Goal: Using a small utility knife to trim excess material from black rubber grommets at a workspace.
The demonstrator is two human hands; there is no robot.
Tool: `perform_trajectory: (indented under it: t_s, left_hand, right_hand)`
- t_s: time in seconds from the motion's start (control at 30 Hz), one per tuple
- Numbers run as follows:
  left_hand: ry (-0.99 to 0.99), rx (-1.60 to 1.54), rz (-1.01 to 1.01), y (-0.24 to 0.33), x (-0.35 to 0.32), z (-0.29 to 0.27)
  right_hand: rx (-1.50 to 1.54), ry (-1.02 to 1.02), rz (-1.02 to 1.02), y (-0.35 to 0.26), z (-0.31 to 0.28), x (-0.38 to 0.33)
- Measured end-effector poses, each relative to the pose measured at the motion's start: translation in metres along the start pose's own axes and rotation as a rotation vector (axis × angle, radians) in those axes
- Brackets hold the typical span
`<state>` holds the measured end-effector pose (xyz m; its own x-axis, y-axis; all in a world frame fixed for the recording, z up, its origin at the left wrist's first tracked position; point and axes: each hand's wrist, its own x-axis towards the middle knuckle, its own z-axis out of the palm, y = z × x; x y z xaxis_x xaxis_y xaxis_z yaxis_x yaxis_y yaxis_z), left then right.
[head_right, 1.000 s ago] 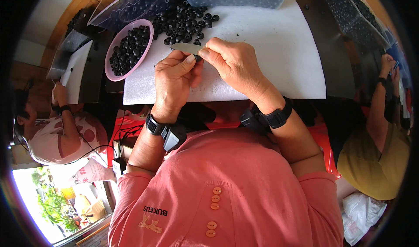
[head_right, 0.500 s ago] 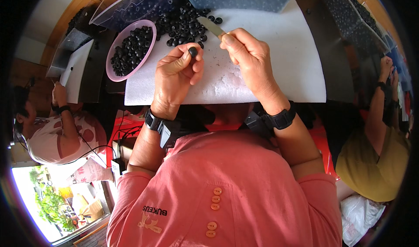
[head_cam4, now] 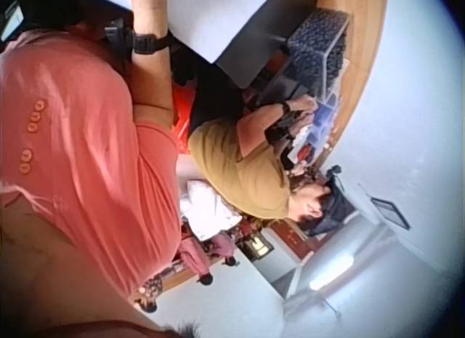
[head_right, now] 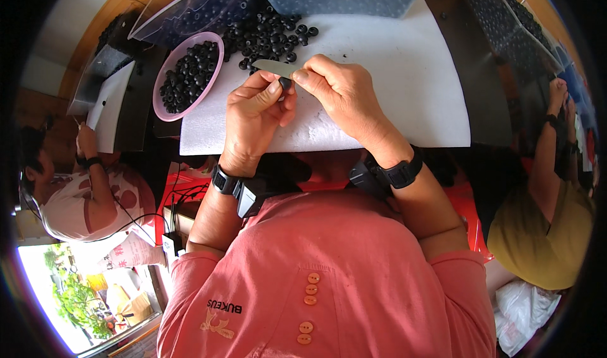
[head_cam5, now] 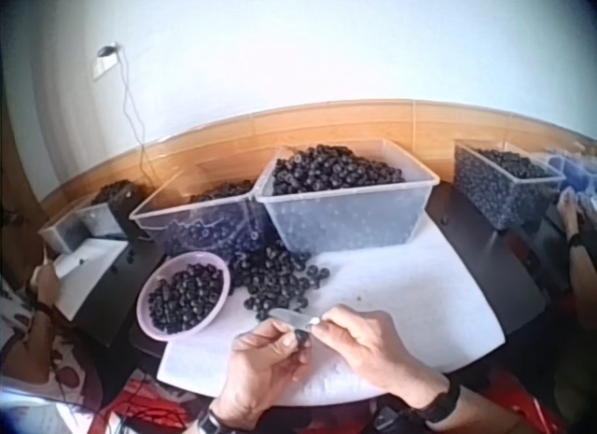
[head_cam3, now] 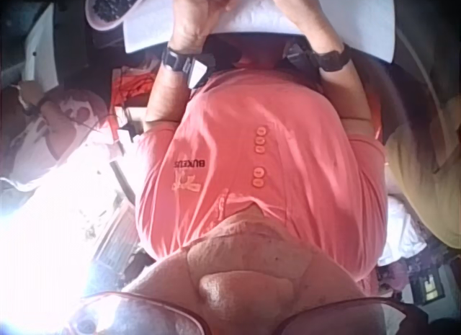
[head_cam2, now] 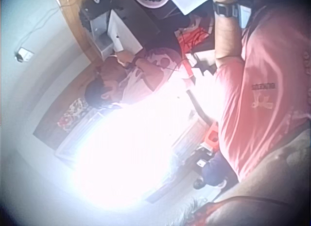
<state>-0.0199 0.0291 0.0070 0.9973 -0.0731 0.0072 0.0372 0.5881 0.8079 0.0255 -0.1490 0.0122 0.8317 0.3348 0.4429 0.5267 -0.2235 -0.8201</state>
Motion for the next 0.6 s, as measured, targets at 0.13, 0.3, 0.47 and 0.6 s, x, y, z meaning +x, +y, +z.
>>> perform_trajectory:
  t_s: [0.13,0.3,0.47,0.6]
  left_hand:
    - [0.001,0.037,0.015,-0.0032,0.0002,0.0008]
    - [0.016,0.085,0.025,-0.0036,-0.0010,0.0032]
    - [0.040,0.107,0.016,-0.0035,-0.0011,0.0046]
    - [0.046,0.125,0.009,-0.0026,-0.0010,0.0049]
  right_hand:
    - [-0.026,0.001,-0.022,-0.0023,0.0003,0.0001]
    - [-0.049,-0.001,-0.032,-0.0019,0.0004,-0.0005]
    - [-0.084,-0.021,-0.050,-0.0038,-0.0005,-0.0005]
    - [-0.098,-0.030,-0.060,-0.0039,-0.0011,-0.0006]
